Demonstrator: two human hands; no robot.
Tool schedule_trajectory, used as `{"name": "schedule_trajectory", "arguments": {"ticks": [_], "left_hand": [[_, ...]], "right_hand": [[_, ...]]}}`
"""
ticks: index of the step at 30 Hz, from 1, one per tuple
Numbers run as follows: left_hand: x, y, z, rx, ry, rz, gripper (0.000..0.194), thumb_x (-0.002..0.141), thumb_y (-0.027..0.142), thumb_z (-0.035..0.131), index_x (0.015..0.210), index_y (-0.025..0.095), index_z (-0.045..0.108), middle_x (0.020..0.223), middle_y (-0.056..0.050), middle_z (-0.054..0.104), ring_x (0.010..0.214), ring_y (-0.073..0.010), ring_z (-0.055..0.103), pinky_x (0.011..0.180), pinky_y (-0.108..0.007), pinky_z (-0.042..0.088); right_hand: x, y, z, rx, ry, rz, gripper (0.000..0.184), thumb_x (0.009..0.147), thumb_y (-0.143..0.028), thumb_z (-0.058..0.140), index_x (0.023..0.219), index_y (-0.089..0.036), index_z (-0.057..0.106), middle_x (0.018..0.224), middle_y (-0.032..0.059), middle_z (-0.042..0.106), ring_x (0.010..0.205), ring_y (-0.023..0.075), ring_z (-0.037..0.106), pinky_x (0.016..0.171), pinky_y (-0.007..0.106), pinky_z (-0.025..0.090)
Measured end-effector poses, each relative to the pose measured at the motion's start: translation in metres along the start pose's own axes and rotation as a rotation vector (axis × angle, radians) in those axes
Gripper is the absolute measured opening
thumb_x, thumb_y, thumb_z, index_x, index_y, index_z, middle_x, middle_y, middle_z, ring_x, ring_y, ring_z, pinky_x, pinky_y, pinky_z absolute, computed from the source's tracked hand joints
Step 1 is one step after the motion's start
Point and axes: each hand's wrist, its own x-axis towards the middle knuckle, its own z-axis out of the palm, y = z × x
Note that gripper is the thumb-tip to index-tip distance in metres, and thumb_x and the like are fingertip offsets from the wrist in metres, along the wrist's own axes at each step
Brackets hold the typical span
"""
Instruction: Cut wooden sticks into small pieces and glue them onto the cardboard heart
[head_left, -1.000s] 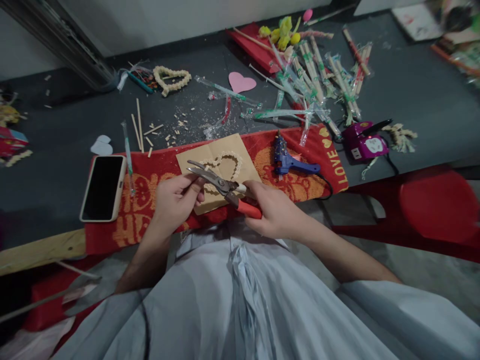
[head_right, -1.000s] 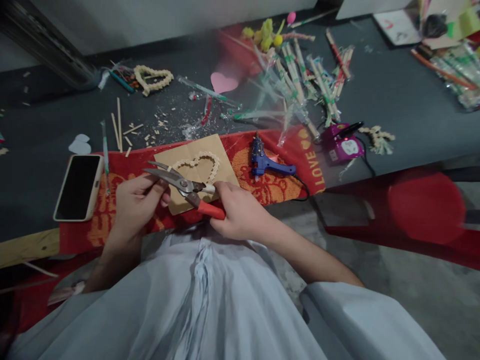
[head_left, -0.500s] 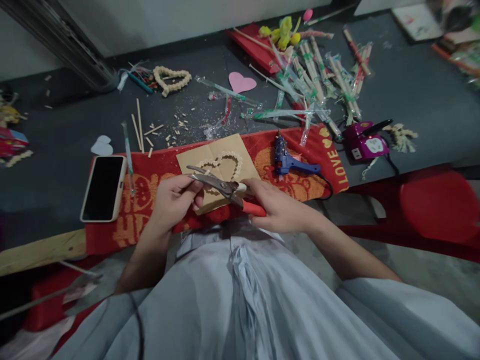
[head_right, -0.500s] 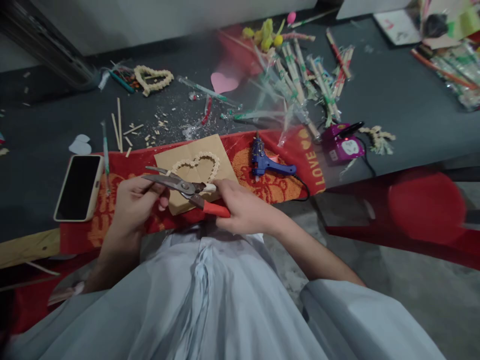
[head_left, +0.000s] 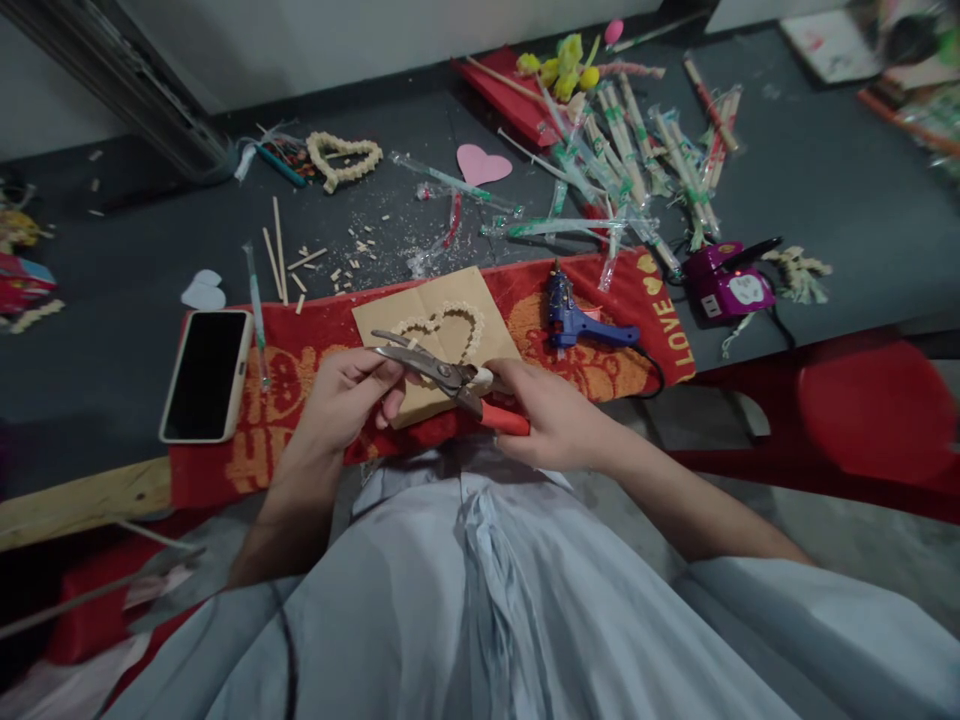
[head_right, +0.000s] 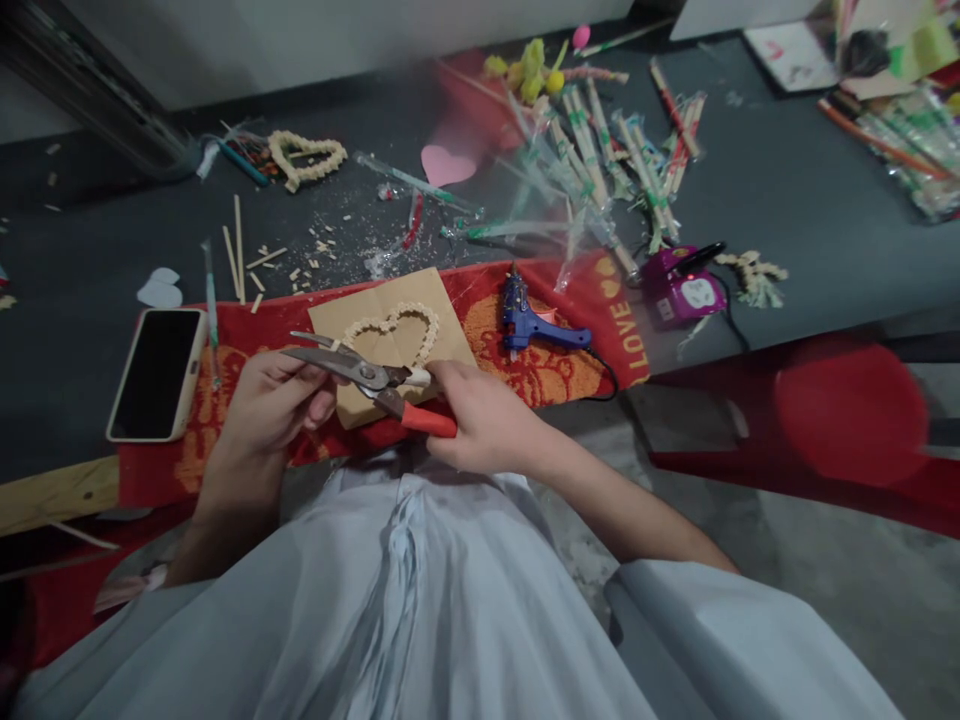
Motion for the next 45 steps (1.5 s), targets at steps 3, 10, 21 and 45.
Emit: {"name": "schedule_trajectory", "arguments": {"ticks": [3,10,21,45], "left_hand": [[0.001,-0.001,0.001,0.024,0.012,-0.006,0.027,0.080,0.041,0.058,0.076,0.016,0.070,0.042,0.001,0.050,0.031,-0.0067,0.037,0.033,-0.020,0.028],[0.004,-0.003,0.006,0.048,0.044,0.013,0.028,0.082,0.042,0.055,0.075,0.017,0.065,0.043,0.002,0.047,0.033,-0.0065,0.036,0.034,-0.020,0.030],[-0.002,0.001,0.015,0.910,0.449,0.433,0.027,0.081,0.029,0.049,0.057,0.020,0.059,0.057,-0.001,0.061,0.059,-0.0126,0.058,0.058,-0.023,0.042],[-0.003,-0.004,0.009,0.514,0.296,0.259,0.023,0.081,0.029,0.053,0.062,0.017,0.059,0.055,0.001,0.063,0.044,-0.0085,0.057,0.044,-0.016,0.047]], "right_hand": [[-0.001,-0.005,0.002,-0.022,-0.003,0.051,0.047,0.066,-0.029,0.048,0.109,-0.011,0.048,0.096,0.0155,0.063,0.079,0.0269,0.058,0.068,0.036,0.045],[-0.002,-0.014,0.001,-0.094,0.000,0.137,0.041,0.068,-0.030,0.048,0.105,-0.012,0.050,0.093,0.0150,0.063,0.079,0.0273,0.059,0.065,0.035,0.043],[-0.001,-0.008,0.002,-0.012,0.035,0.072,0.050,0.068,-0.028,0.051,0.115,-0.011,0.046,0.106,0.0169,0.059,0.096,0.0297,0.056,0.080,0.042,0.045],[-0.002,-0.012,-0.002,-0.099,-0.001,0.136,0.044,0.067,-0.032,0.049,0.106,-0.011,0.051,0.093,0.0137,0.062,0.079,0.0259,0.058,0.066,0.032,0.041]]}}
